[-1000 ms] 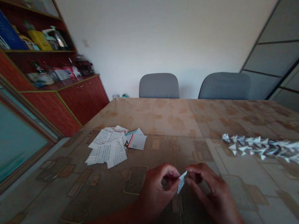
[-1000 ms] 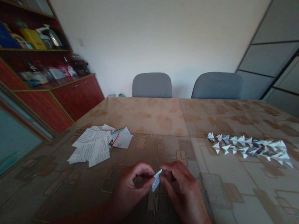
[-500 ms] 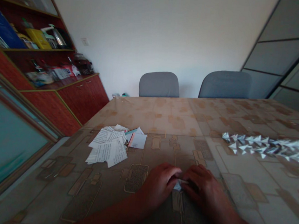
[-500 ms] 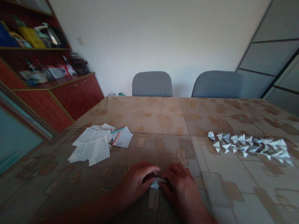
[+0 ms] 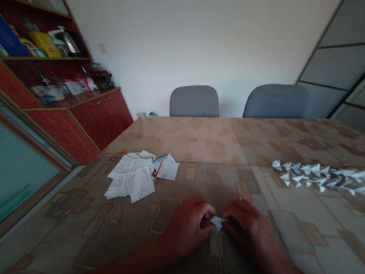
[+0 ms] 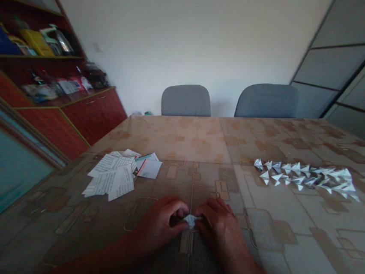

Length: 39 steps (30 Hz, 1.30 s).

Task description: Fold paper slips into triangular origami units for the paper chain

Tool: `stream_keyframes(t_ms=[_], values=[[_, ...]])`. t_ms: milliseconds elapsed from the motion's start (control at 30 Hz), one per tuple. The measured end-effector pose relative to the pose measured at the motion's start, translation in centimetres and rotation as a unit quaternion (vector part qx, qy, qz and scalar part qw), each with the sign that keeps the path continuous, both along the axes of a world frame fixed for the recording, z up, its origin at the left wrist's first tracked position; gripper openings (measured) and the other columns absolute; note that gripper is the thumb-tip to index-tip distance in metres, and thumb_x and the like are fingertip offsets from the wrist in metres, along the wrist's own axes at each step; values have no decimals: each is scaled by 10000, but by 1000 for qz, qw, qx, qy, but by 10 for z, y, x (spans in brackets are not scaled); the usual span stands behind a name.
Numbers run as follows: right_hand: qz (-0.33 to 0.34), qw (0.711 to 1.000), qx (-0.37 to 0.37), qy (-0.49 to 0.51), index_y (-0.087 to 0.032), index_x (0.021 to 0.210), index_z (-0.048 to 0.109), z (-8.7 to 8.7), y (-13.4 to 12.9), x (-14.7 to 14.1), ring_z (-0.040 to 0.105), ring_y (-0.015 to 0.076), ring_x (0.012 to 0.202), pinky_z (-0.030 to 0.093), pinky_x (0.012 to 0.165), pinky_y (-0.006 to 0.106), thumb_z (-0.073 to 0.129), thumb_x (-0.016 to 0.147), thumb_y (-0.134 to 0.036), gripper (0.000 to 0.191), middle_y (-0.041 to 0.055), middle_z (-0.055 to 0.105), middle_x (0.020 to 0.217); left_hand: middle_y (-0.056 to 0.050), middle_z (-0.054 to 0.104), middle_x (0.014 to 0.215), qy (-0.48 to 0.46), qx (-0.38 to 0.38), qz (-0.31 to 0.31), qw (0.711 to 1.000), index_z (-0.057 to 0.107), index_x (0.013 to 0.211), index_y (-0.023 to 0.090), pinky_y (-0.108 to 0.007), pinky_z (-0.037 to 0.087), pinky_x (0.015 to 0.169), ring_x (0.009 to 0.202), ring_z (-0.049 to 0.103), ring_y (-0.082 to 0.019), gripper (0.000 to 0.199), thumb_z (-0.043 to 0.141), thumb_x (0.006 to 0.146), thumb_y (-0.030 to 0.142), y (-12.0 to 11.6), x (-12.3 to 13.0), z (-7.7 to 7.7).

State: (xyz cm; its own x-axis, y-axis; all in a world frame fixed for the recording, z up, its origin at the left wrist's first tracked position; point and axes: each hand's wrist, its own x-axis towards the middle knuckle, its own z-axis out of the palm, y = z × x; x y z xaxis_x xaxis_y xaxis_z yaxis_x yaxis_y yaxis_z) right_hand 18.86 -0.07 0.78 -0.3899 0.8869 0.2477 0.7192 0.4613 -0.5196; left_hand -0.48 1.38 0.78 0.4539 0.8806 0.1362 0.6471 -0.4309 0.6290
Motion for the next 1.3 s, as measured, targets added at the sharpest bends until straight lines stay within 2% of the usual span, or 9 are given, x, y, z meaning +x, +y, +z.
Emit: stream_keyframes(t_ms=[133,300,433,700,1033,1300], values=[[-2,1000,2,-5,-213,773,623,0,1,0,592,211,782,459,681,306,604,824,-54,168,23,618,784,5,604,747,5,21,-7,1000,610,747,168,-237,348,626,718,558,-159,132,717,723,96,1,0,-2],[18,1000,12,-10,-224,840,662,1,0,0,593,207,807,445,711,308,599,847,-78,159,24,629,816,3,614,760,6,31,-15,999,622,775,176,-244,360,645,741,572,-166,115,712,748,111,1,0,-2],[39,998,32,-27,-224,840,672,0,-1,1,583,204,776,422,701,314,573,900,-141,143,23,633,787,4,622,770,-4,31,-20,999,633,805,179,-241,372,653,743,580,-163,125,713,752,100,-1,-1,-2],[52,996,53,-41,-208,831,656,-3,-1,2,568,211,740,387,672,319,552,923,-143,153,27,641,768,3,625,766,-3,31,-17,999,635,791,177,-238,368,646,739,583,-163,124,730,746,112,-1,-1,-5],[50,996,75,-10,-197,823,649,-3,-3,2,549,213,748,397,672,323,392,1014,-308,339,40,628,765,10,622,765,0,21,-12,1000,626,799,177,-227,364,640,719,576,-148,115,717,756,121,-1,-1,-3],[54,995,83,-15,-192,784,632,-4,-1,1,528,210,752,394,673,325,400,1011,-291,339,40,603,759,18,608,771,8,42,-23,999,626,784,183,-231,343,631,717,561,-141,117,728,759,131,0,-2,-6]])
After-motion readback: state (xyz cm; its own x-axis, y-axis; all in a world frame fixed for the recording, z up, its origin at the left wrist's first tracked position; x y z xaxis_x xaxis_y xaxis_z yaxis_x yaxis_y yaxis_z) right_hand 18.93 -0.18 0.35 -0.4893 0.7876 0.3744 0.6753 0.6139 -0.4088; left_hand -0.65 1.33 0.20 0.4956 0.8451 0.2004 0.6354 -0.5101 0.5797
